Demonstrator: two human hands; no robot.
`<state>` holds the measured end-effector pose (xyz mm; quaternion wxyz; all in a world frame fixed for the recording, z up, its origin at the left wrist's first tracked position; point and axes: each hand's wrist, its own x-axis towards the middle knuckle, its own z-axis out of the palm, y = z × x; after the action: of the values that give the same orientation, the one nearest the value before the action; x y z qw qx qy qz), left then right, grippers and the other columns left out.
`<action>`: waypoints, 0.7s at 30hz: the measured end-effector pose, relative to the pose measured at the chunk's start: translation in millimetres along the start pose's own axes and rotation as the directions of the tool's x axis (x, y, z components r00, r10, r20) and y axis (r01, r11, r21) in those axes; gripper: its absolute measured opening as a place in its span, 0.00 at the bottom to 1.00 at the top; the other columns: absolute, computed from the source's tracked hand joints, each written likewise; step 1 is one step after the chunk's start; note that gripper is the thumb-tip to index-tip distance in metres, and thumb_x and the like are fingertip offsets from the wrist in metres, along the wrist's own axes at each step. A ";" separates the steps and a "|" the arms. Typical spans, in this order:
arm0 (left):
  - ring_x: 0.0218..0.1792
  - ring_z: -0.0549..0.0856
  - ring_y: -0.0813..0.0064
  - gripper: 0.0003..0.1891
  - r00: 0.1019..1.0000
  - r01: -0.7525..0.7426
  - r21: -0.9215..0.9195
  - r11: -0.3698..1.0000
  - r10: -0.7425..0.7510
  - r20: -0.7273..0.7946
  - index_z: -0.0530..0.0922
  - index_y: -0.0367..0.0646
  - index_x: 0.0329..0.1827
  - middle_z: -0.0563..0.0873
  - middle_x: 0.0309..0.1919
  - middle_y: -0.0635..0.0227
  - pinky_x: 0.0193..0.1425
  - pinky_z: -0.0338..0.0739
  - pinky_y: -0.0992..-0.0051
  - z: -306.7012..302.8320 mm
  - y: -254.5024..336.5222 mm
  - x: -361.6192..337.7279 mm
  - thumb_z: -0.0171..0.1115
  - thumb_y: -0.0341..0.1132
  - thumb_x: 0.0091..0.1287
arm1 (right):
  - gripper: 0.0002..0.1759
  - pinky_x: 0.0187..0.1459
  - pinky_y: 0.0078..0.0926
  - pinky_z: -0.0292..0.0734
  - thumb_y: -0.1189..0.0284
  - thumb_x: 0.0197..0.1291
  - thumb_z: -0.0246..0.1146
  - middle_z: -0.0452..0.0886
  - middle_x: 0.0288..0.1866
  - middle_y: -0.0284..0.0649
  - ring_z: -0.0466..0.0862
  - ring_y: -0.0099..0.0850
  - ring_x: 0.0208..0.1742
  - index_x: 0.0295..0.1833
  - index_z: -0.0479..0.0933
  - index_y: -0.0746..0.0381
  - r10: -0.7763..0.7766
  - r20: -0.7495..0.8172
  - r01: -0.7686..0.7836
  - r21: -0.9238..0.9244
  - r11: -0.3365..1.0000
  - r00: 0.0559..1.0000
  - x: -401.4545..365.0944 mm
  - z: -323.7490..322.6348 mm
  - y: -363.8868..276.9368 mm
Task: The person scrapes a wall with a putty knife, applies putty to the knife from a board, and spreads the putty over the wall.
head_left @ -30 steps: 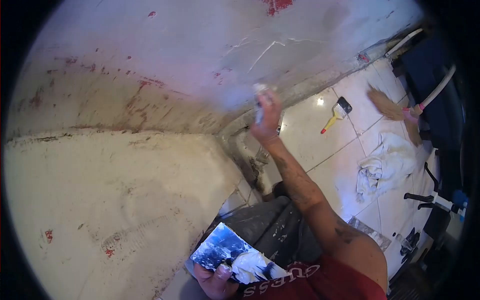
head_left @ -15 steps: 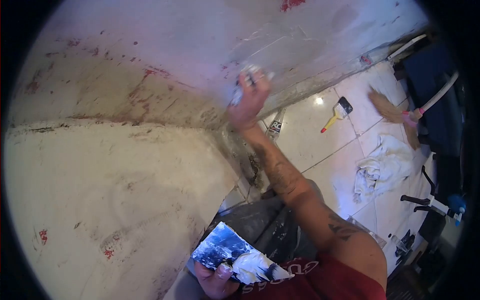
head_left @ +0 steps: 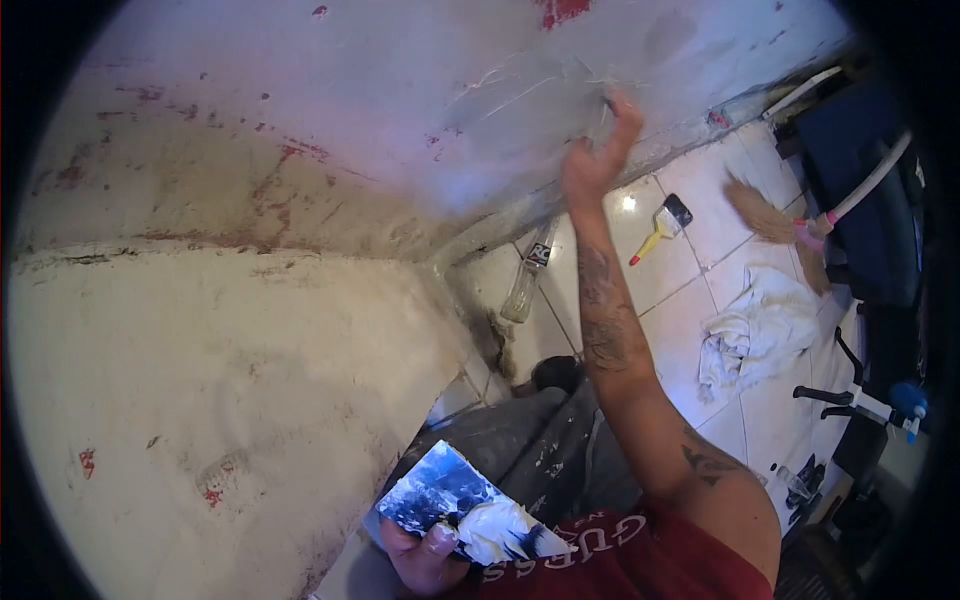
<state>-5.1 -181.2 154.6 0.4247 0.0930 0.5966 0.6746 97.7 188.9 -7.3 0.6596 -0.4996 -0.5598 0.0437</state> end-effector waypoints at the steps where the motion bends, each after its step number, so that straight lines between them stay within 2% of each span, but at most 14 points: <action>1: 0.38 0.83 0.67 0.31 1.000 0.001 0.001 1.000 -0.001 0.000 0.67 0.32 0.57 0.81 0.42 0.56 0.44 0.79 0.68 -0.5 -0.8 0.2 0.68 0.35 0.53 | 0.32 0.62 0.37 0.61 0.86 0.43 0.52 0.65 0.54 0.47 0.67 0.43 0.58 0.61 0.65 0.66 -0.033 0.017 0.034 -0.046 0.998 0.999 -4.9 9.2 -5.3; 4: 0.39 0.83 0.67 0.31 1.000 0.014 0.004 1.000 -0.014 -0.002 0.67 0.31 0.58 0.81 0.42 0.56 0.44 0.79 0.68 0.1 0.2 -0.1 0.68 0.36 0.53 | 0.31 0.60 0.39 0.63 0.83 0.45 0.55 0.62 0.56 0.49 0.66 0.44 0.59 0.61 0.67 0.65 0.162 -0.050 -0.161 0.037 0.986 0.985 -42.9 42.2 -41.8; 6: 0.39 0.83 0.67 0.31 1.000 0.014 0.012 1.000 -0.014 0.004 0.67 0.31 0.58 0.81 0.42 0.56 0.45 0.79 0.68 1.4 1.4 1.1 0.68 0.36 0.53 | 0.29 0.59 0.43 0.65 0.80 0.46 0.58 0.61 0.57 0.51 0.66 0.44 0.59 0.59 0.69 0.64 0.145 -0.068 -0.141 0.050 0.989 0.987 -77.6 57.6 -72.0; 8: 0.39 0.83 0.67 0.31 1.000 0.015 0.023 1.000 -0.015 0.012 0.67 0.31 0.58 0.81 0.43 0.56 0.45 0.79 0.68 4.9 2.5 0.8 0.68 0.36 0.53 | 0.28 0.59 0.46 0.64 0.78 0.46 0.59 0.61 0.58 0.51 0.66 0.46 0.59 0.59 0.71 0.64 0.116 0.099 -0.119 0.022 0.993 0.988 -122.9 60.2 -88.6; 10: 0.39 0.83 0.67 0.31 1.000 0.006 0.041 0.999 -0.007 0.019 0.66 0.31 0.58 0.81 0.43 0.56 0.45 0.79 0.67 9.8 5.4 0.4 0.68 0.36 0.53 | 0.29 0.62 0.45 0.62 0.80 0.46 0.58 0.64 0.57 0.52 0.65 0.47 0.61 0.59 0.71 0.64 0.054 0.275 -0.095 0.140 0.986 0.960 -153.1 47.6 -108.7; 13: 0.44 0.81 0.67 0.37 0.998 0.043 0.049 0.998 -0.046 0.051 0.65 0.32 0.61 0.79 0.47 0.57 0.50 0.76 0.66 7.4 8.2 0.6 0.71 0.40 0.51 | 0.29 0.65 0.44 0.58 0.81 0.44 0.57 0.66 0.58 0.53 0.64 0.48 0.64 0.58 0.71 0.63 0.001 0.580 -0.123 0.170 0.978 0.815 -164.3 8.8 -109.9; 15: 0.44 0.81 0.67 0.38 0.998 0.031 0.036 0.999 -0.033 0.055 0.65 0.32 0.61 0.79 0.48 0.57 0.50 0.76 0.66 4.6 6.4 1.7 0.72 0.41 0.50 | 0.28 0.67 0.44 0.55 0.83 0.44 0.56 0.66 0.61 0.53 0.63 0.46 0.66 0.58 0.71 0.66 0.044 0.455 -0.127 0.154 0.980 0.890 -158.6 -4.8 -72.6; 16: 0.44 0.81 0.67 0.38 0.998 0.025 0.034 0.999 -0.027 0.054 0.64 0.32 0.61 0.79 0.48 0.57 0.50 0.76 0.66 2.0 4.8 1.5 0.72 0.41 0.50 | 0.30 0.69 0.43 0.51 0.84 0.48 0.53 0.63 0.66 0.52 0.63 0.45 0.67 0.61 0.66 0.70 0.023 0.328 -0.128 0.301 0.945 0.944 -138.5 -14.5 -48.9; 17: 0.45 0.81 0.67 0.39 0.998 0.019 0.034 0.999 -0.021 0.052 0.64 0.32 0.62 0.78 0.49 0.57 0.50 0.75 0.66 -1.0 3.4 1.2 0.72 0.42 0.50 | 0.33 0.70 0.38 0.51 0.87 0.49 0.49 0.63 0.66 0.51 0.63 0.43 0.67 0.66 0.59 0.73 0.160 0.204 -0.197 0.176 0.964 0.966 -120.1 -16.7 -20.7; 18: 0.45 0.81 0.67 0.39 0.999 0.014 0.043 0.999 -0.016 0.051 0.64 0.32 0.62 0.78 0.49 0.57 0.51 0.75 0.66 -4.1 2.2 0.9 0.72 0.42 0.49 | 0.35 0.70 0.34 0.52 0.90 0.48 0.47 0.64 0.64 0.50 0.63 0.41 0.68 0.67 0.55 0.71 0.461 0.113 -0.473 0.129 0.872 0.880 -106.2 -16.5 33.9; 19: 0.45 0.80 0.67 0.40 0.999 0.012 0.055 0.998 -0.015 0.052 0.64 0.32 0.62 0.78 0.49 0.57 0.51 0.75 0.66 -7.7 0.6 0.7 0.72 0.43 0.49 | 0.34 0.69 0.32 0.53 0.91 0.47 0.48 0.66 0.61 0.49 0.64 0.39 0.67 0.65 0.59 0.69 0.460 0.039 -0.460 0.000 0.888 0.887 -51.1 -28.0 21.3; 20: 0.46 0.80 0.67 0.40 0.999 0.005 0.071 0.997 -0.009 0.052 0.64 0.32 0.62 0.78 0.50 0.58 0.51 0.75 0.66 -11.1 -1.0 1.2 0.73 0.43 0.49 | 0.34 0.67 0.32 0.56 0.90 0.46 0.49 0.66 0.61 0.49 0.66 0.40 0.65 0.64 0.61 0.66 0.379 -0.026 -0.373 0.122 0.920 0.925 -18.9 -31.6 40.9; 21: 0.46 0.80 0.67 0.41 0.998 0.000 0.098 0.995 -0.006 0.060 0.63 0.32 0.62 0.78 0.50 0.58 0.51 0.75 0.66 -17.4 -3.0 2.7 0.73 0.43 0.49 | 0.34 0.66 0.32 0.58 0.90 0.46 0.50 0.66 0.61 0.48 0.67 0.39 0.63 0.64 0.61 0.66 0.341 -0.061 -0.339 0.045 0.940 0.938 0.9 -32.8 61.7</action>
<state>-16.4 -192.3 146.1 0.4384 0.1331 0.6158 0.6410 154.7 200.1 -46.2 0.6690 -0.5788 -0.4417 0.1494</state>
